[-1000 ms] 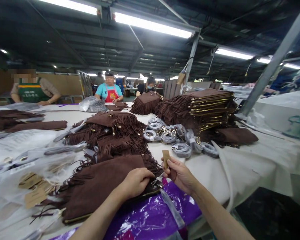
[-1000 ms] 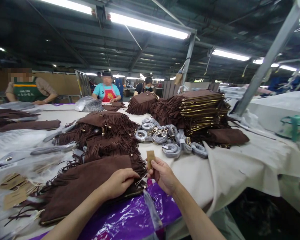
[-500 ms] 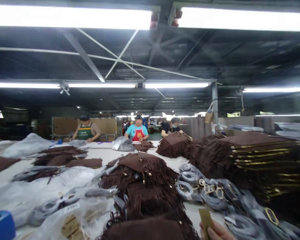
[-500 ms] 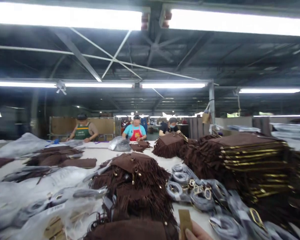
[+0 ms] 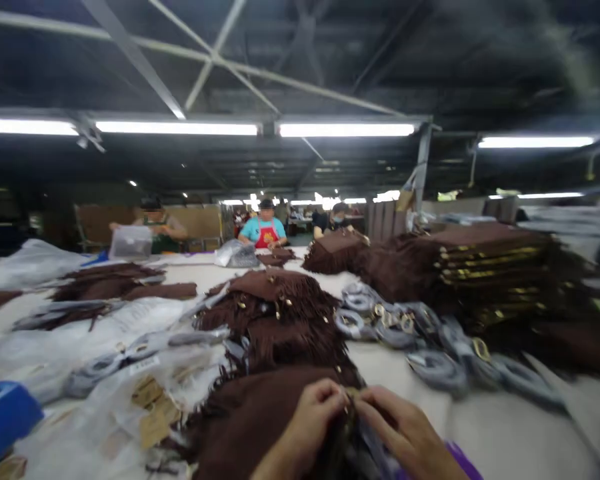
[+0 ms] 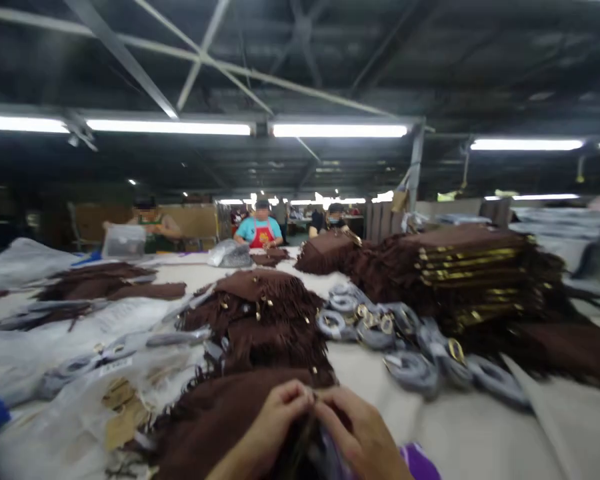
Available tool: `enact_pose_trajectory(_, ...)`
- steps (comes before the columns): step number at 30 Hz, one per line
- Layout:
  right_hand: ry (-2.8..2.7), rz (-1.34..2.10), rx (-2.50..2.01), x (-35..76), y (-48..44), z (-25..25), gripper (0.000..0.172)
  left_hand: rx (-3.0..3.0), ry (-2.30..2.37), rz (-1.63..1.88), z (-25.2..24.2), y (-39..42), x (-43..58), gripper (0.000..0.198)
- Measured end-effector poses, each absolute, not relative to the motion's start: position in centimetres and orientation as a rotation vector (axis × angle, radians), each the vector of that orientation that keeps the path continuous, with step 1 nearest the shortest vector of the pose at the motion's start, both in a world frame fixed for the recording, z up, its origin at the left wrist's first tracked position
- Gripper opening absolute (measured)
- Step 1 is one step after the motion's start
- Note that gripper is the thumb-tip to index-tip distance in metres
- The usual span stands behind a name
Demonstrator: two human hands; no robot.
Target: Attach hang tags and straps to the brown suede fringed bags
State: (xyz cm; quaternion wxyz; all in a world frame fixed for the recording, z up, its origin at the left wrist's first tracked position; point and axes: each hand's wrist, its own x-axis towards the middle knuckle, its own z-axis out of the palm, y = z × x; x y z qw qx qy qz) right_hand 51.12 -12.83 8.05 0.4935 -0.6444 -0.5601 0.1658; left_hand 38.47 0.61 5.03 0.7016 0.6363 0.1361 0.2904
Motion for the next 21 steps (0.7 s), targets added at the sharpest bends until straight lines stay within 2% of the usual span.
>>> enact_pose_trajectory(2, -1.382, 0.323, -1.629, 50.2, -13.4, 8.5, 0.018, 1.321, 0.318, 0.615, 4.7, -1.0, 38.5, 0.033)
enact_pose_trajectory(6, -1.222, 0.54, -1.677, 50.8, -13.4, 7.3, 0.038, 1.298, 0.318, 0.535, 5.4, -0.9, 38.6, 0.032)
enact_pose_trajectory(9, -1.077, 0.765, -1.56, 51.2, -13.2, 6.1, 0.041, 1.316, 0.316, 0.527, 5.4, -0.6, 38.4, 0.032)
enact_pose_trajectory(15, -0.866, 1.088, -1.336, 51.4, -12.7, 5.2, 0.032, 1.332, 0.318, 0.483, 5.2, -0.8, 38.4, 0.028)
enact_pose_trajectory(18, -0.936, 1.038, -1.367, 51.5, -13.0, 5.0, 0.028, 1.349, 0.334, 0.482, 5.3, -1.1, 38.6, 0.026)
enact_pose_trajectory(21, -1.091, 0.826, -1.453, 51.5, -13.3, 4.8, 0.019, 1.373, 0.35, 0.486, 5.4, -1.4, 38.7, 0.025)
